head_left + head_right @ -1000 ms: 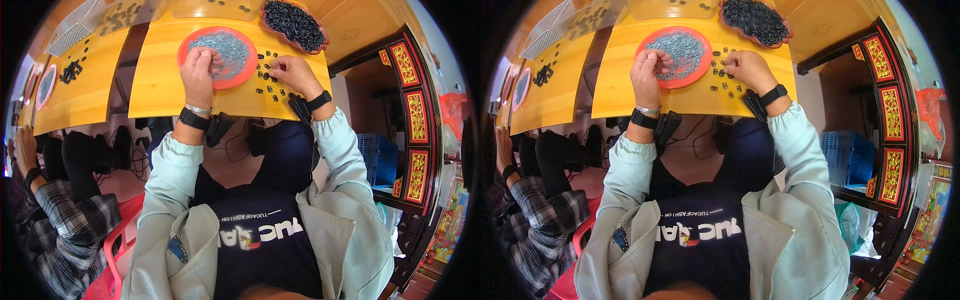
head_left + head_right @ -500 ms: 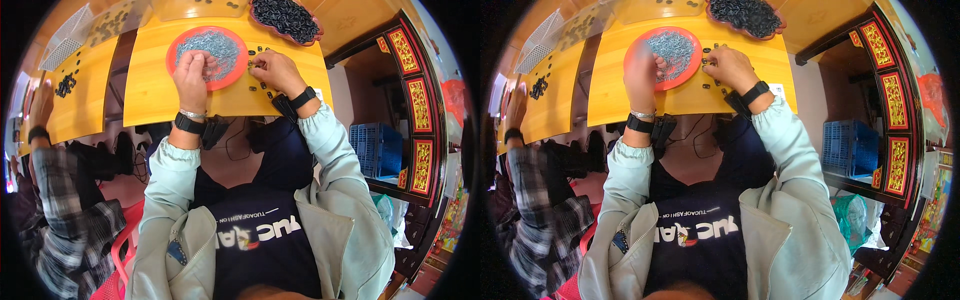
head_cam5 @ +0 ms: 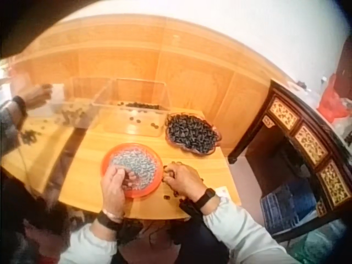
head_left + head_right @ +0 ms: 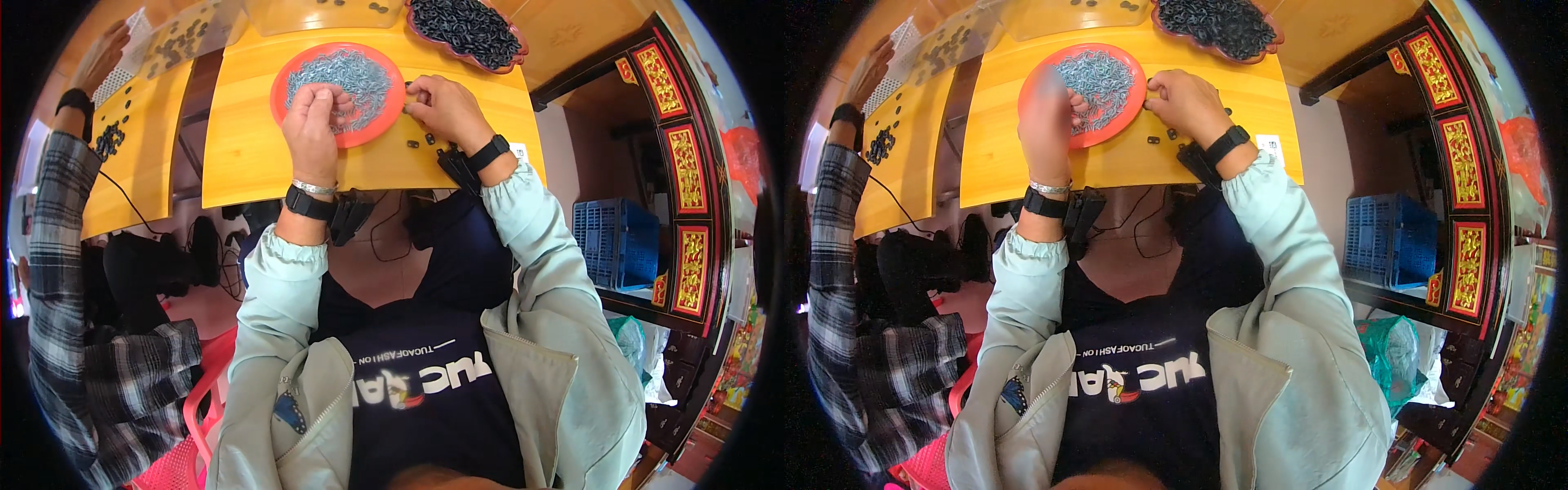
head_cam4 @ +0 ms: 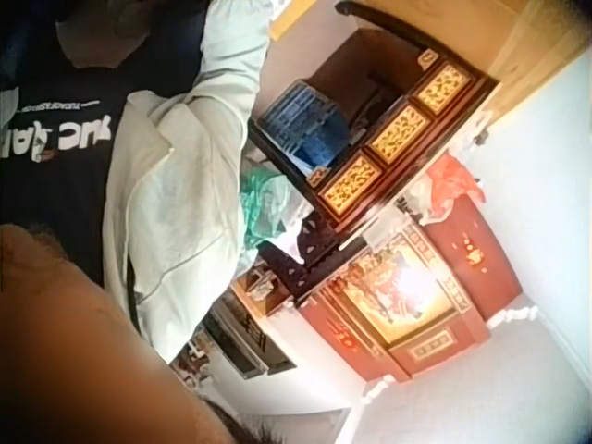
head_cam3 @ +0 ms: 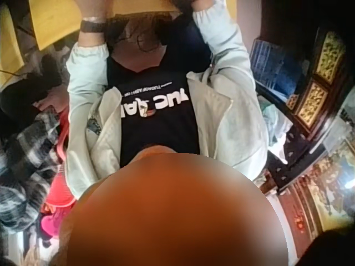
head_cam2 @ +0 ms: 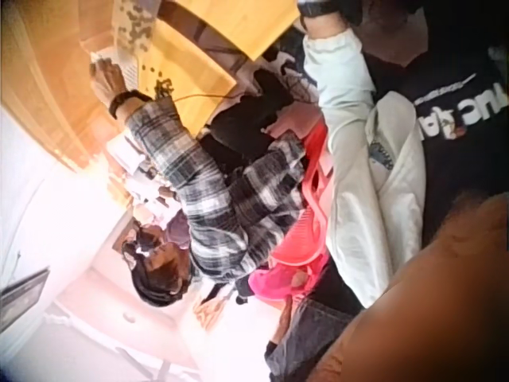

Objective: The recorder is sorting and inspecting small black rings at a manual workstation.

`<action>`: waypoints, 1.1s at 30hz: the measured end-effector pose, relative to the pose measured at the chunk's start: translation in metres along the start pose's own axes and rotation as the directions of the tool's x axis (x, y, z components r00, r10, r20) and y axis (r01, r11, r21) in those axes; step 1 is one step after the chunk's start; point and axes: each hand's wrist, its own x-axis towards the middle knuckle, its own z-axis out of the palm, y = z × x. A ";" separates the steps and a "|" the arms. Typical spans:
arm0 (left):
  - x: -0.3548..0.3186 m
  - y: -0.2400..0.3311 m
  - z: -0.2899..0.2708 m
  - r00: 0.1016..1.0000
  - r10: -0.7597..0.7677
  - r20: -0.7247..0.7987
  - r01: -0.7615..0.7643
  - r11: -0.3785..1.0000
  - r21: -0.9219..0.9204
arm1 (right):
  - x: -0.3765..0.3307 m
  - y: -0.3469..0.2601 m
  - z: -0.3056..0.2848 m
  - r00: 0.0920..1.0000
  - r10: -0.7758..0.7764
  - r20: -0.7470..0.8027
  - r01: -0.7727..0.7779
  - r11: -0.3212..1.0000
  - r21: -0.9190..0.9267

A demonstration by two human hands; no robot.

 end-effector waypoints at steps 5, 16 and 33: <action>-0.002 -0.001 0.004 1.000 -0.009 0.011 0.008 1.000 0.025 | 0.002 -0.002 0.003 0.998 -0.046 0.031 0.048 0.996 -0.076; -0.002 -0.003 0.004 1.000 -0.025 0.016 0.025 1.000 0.007 | 0.002 0.010 0.001 0.994 -0.043 -0.100 0.052 0.995 0.085; -0.005 -0.002 -0.002 0.998 -0.013 0.057 0.007 0.994 0.111 | 0.006 -0.068 0.026 0.993 -0.107 -0.052 0.095 0.450 0.888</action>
